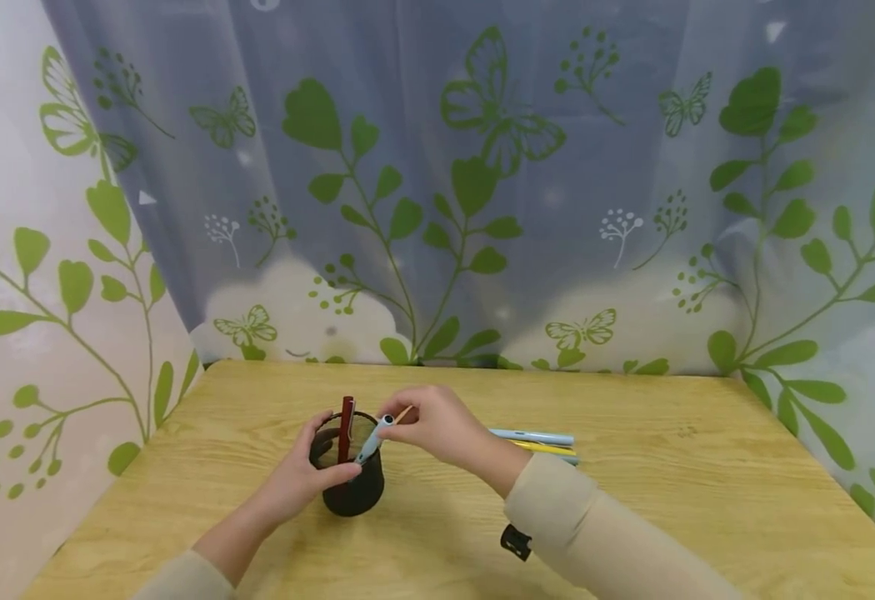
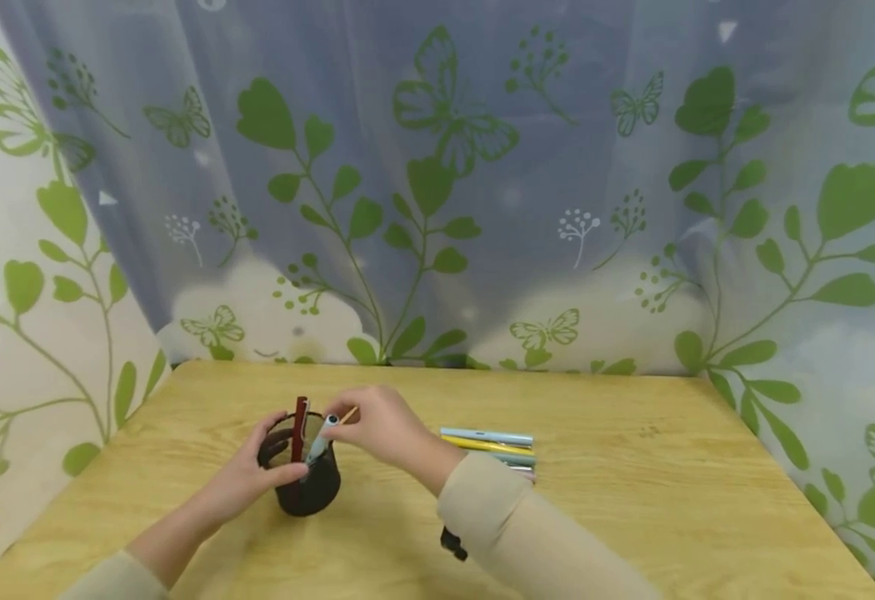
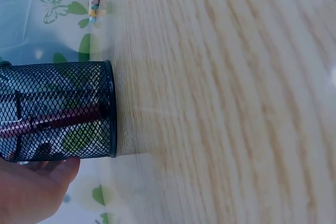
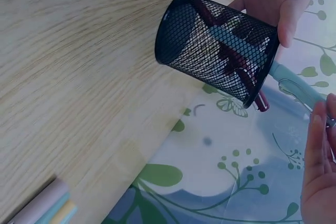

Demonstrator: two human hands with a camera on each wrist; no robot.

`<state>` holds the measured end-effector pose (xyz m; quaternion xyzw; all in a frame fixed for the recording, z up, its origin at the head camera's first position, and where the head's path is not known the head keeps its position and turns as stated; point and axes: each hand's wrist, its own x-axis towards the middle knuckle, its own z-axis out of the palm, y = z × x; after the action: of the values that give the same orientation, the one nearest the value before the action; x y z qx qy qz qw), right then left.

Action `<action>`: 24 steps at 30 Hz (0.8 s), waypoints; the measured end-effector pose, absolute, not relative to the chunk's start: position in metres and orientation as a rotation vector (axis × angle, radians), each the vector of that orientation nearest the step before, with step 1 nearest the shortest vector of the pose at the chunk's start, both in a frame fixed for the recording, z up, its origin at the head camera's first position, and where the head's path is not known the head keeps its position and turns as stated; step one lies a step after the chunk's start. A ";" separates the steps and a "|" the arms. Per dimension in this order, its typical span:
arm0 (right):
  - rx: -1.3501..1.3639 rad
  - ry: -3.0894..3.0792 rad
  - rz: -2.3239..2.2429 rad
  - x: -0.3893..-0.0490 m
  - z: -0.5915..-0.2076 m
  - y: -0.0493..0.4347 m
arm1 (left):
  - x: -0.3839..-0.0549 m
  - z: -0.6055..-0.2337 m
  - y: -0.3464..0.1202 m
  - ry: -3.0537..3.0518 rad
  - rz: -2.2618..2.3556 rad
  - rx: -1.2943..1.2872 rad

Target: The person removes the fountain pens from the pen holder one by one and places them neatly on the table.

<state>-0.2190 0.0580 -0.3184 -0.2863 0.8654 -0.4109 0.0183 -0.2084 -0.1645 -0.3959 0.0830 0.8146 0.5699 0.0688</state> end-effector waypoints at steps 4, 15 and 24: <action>-0.908 2.734 -1.249 -0.221 -0.316 0.064 | -0.211 -0.395 -0.165 2.463 1.709 0.250; -0.931 2.768 -1.161 -0.216 -0.324 0.081 | -0.208 -0.397 -0.165 2.453 1.714 0.234; -0.913 2.846 -1.126 -0.213 -0.335 0.088 | -0.207 -0.397 -0.166 2.527 1.634 0.206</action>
<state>-0.2128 0.0882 -0.3354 -0.2856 0.8908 -0.3524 -0.0260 -0.2067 -0.1664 -0.3970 0.0682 0.8362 0.5406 0.0625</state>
